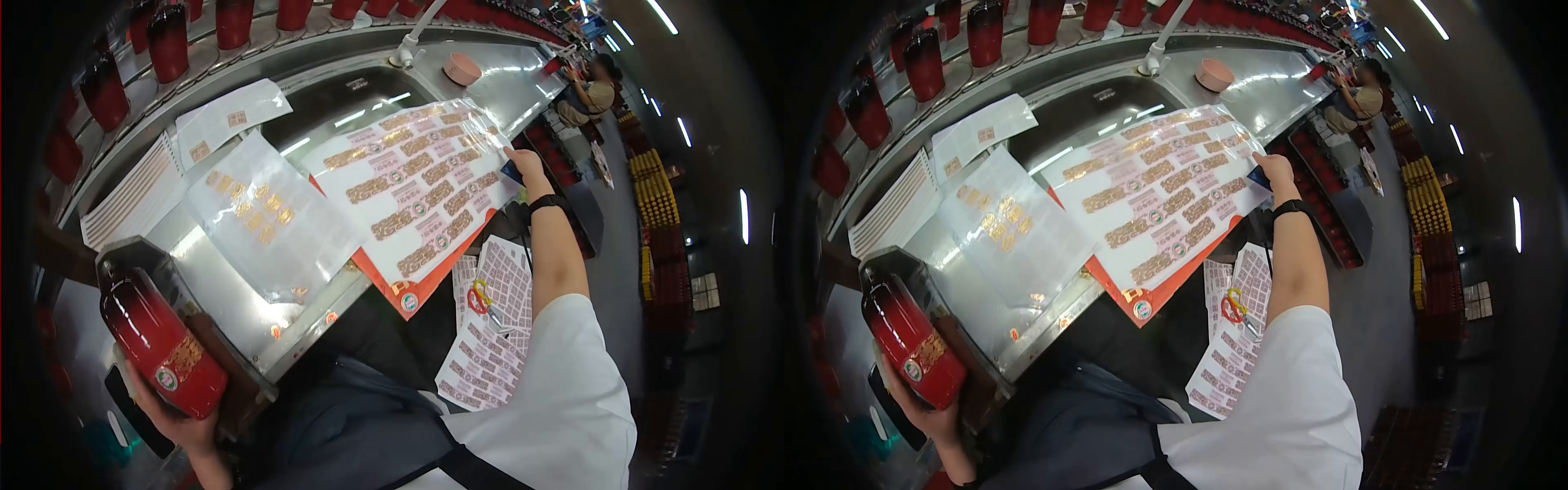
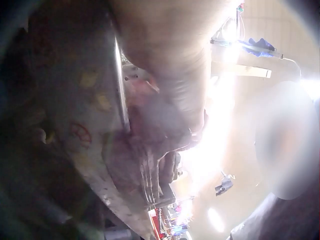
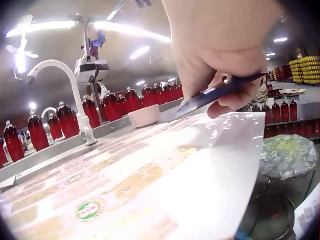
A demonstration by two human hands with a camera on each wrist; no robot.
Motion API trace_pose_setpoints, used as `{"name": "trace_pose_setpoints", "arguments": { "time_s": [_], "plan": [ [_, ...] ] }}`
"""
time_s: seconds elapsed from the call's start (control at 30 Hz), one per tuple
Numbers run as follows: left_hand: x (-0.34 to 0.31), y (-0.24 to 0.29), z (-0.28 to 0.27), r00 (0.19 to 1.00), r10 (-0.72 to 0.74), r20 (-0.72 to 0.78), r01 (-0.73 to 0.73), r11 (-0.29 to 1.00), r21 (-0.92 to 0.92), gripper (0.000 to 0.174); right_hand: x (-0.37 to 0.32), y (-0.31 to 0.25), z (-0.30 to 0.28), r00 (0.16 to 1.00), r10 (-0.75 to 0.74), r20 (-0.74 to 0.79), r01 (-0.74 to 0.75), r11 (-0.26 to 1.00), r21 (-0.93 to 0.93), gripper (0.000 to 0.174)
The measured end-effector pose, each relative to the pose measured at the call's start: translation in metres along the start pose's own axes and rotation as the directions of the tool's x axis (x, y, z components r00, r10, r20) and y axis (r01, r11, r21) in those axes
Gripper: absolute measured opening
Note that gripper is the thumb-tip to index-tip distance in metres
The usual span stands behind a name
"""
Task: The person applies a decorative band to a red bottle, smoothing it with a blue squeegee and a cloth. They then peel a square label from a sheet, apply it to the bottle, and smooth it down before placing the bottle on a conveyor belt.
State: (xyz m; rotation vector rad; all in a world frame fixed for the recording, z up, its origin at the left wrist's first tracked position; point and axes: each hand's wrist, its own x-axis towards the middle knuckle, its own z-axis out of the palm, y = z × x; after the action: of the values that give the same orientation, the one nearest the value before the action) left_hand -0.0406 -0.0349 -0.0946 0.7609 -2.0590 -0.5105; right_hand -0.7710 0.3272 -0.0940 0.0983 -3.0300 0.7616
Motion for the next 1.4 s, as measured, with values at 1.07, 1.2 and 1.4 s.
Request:
{"name": "trace_pose_setpoints", "arguments": {
  "time_s": [1.07, 1.2, 1.4],
  "plan": [
    [-0.013, -0.009, -0.005, 0.994, -0.08, 0.075, 0.077, 0.996, 0.043, 0.132, 0.017, -0.099, -0.019, 0.879, -0.355, -0.317, 0.269, 0.92, -0.283, 0.026],
    [-0.002, 0.005, -0.007, 0.975, -0.202, 0.092, 0.21, 0.974, -0.085, 0.138, -0.076, -0.206, -0.008, 0.739, -0.671, -0.066, 0.666, 0.742, -0.082, 0.023],
    [0.004, 0.01, -0.017, 0.947, -0.282, 0.152, 0.292, 0.955, -0.048, 0.141, -0.28, -0.309, 0.012, 0.315, -0.888, 0.335, 0.844, 0.424, 0.329, 0.013]
  ]
}}
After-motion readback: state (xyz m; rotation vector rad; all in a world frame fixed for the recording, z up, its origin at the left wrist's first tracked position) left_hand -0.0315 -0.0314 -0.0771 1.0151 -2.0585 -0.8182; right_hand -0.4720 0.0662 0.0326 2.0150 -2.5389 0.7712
